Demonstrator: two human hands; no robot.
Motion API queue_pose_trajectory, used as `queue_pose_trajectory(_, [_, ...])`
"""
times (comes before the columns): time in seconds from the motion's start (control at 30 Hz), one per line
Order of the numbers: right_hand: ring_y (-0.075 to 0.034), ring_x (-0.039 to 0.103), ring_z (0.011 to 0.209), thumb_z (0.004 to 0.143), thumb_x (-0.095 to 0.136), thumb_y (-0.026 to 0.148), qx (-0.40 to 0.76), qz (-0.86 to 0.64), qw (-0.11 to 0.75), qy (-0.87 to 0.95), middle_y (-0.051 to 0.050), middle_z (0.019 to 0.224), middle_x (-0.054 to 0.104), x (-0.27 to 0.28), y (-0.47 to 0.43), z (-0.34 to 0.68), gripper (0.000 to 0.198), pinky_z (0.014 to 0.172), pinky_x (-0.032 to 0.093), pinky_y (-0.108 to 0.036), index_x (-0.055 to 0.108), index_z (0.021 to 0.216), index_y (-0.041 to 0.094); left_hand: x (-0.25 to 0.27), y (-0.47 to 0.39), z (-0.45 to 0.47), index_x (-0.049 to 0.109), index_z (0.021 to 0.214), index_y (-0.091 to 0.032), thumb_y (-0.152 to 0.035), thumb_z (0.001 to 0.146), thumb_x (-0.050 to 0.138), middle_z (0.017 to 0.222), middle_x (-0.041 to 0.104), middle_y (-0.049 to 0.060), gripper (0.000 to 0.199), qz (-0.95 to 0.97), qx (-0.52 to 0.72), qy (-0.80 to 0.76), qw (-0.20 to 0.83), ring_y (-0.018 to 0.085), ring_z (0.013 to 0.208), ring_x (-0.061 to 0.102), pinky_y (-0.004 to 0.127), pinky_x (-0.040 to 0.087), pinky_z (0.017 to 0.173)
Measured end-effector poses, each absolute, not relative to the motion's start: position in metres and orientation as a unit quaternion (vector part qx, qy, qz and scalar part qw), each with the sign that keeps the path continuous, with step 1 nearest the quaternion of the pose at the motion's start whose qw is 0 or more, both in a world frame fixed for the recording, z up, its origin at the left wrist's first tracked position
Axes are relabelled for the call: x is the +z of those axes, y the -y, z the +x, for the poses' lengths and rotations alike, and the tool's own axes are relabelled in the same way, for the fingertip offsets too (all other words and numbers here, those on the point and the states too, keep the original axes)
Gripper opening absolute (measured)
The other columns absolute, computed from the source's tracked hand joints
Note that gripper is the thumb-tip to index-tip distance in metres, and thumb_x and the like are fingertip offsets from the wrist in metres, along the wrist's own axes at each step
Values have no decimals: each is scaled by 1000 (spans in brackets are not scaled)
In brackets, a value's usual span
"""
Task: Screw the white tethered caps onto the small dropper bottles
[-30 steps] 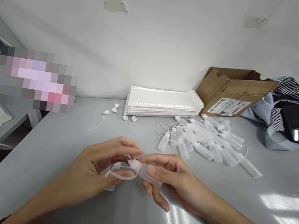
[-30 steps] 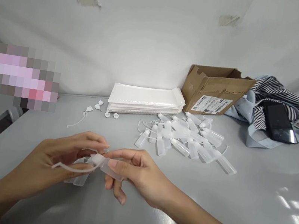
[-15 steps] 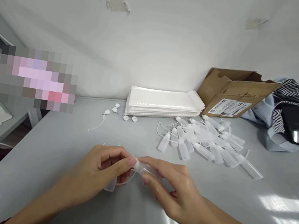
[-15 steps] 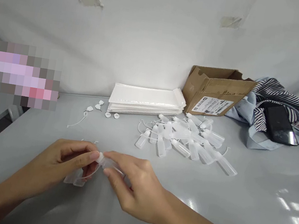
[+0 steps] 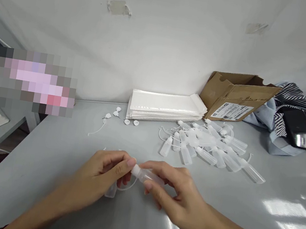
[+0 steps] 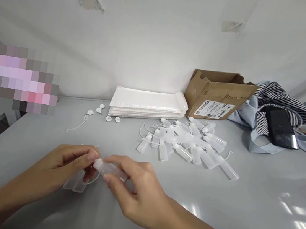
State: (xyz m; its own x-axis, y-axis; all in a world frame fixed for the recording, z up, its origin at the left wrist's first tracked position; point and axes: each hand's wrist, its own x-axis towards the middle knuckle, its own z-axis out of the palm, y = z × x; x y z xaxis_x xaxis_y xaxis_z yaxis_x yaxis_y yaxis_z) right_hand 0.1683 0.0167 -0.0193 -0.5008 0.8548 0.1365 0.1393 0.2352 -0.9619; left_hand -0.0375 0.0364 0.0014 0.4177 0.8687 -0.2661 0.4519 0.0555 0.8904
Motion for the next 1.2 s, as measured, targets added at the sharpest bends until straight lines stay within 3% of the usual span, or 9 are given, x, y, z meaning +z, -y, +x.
queue_pose_trajectory(0.1, [-8, 44, 51, 91, 51, 23, 447, -347, 356, 744, 3, 67, 55, -19, -14, 168, 26, 46, 37, -19, 59, 116, 20, 1, -36, -38, 60, 68, -20, -50, 89, 48, 62, 54, -4, 38, 650, 203, -491, 544, 11, 60, 50, 21, 39, 56])
queue_pose_trajectory(0.27, [-7, 44, 47, 93, 50, 28, 497, -372, 340, 707, 5, 63, 50, -22, -13, 167, 26, 43, 36, -17, 57, 117, 21, 2, -37, -39, 66, 80, -23, -45, 87, 55, 62, 57, -5, 25, 649, 222, -486, 541, 9, 58, 52, 18, 39, 52])
queue_pose_trajectory(0.43, [-7, 45, 47, 92, 52, 28, 502, -380, 348, 695, 6, 58, 46, -23, -15, 166, 24, 44, 36, -17, 58, 114, 20, 3, -36, -39, 68, 83, -26, -40, 86, 60, 70, 63, -5, 16, 644, 241, -481, 544, 10, 67, 57, 17, 44, 62])
queue_pose_trajectory(0.6, [-7, 49, 48, 93, 52, 29, 506, -381, 348, 691, 5, 61, 51, -23, -15, 167, 22, 43, 39, -16, 57, 113, 21, 3, -36, -39, 68, 85, -27, -39, 84, 62, 75, 65, -5, 13, 636, 243, -481, 552, 10, 71, 59, 17, 45, 63])
queue_pose_trajectory(0.7, [-8, 51, 50, 94, 49, 23, 408, -366, 370, 751, 4, 64, 55, -27, -15, 167, 22, 46, 43, -18, 54, 114, 18, 4, -36, -38, 67, 84, -25, -41, 87, 57, 70, 63, -5, 20, 631, 234, -487, 557, 11, 69, 59, 19, 47, 66])
queue_pose_trajectory(0.83, [-16, 59, 65, 93, 46, 14, 128, -288, 402, 859, -9, 81, 67, -33, -17, 166, 22, 58, 51, -27, 50, 114, 8, 4, -35, -36, 63, 70, -21, -45, 88, 51, 62, 61, -4, 33, 641, 202, -502, 544, 11, 61, 57, 20, 45, 58])
queue_pose_trajectory(0.97, [-18, 61, 64, 93, 45, 9, -31, -250, 387, 887, -8, 73, 67, -35, -19, 165, 20, 60, 53, -30, 50, 112, 6, 3, -34, -34, 57, 62, -19, -45, 88, 49, 56, 57, -5, 37, 645, 190, -504, 542, 11, 54, 54, 20, 42, 53])
queue_pose_trajectory(1.07, [-17, 61, 62, 95, 44, 14, 32, -272, 379, 884, -8, 71, 66, -35, -17, 165, 20, 57, 51, -28, 51, 112, 7, 3, -33, -32, 58, 69, -20, -44, 89, 49, 56, 55, -5, 33, 636, 194, -504, 551, 10, 53, 53, 20, 42, 52])
queue_pose_trajectory(1.2, [-11, 55, 56, 96, 44, 21, 267, -327, 383, 822, -5, 77, 67, -34, -12, 165, 21, 50, 45, -21, 52, 114, 13, 2, -32, -30, 57, 77, -21, -44, 89, 49, 57, 57, -5, 28, 613, 205, -501, 575, 10, 51, 54, 21, 44, 52])
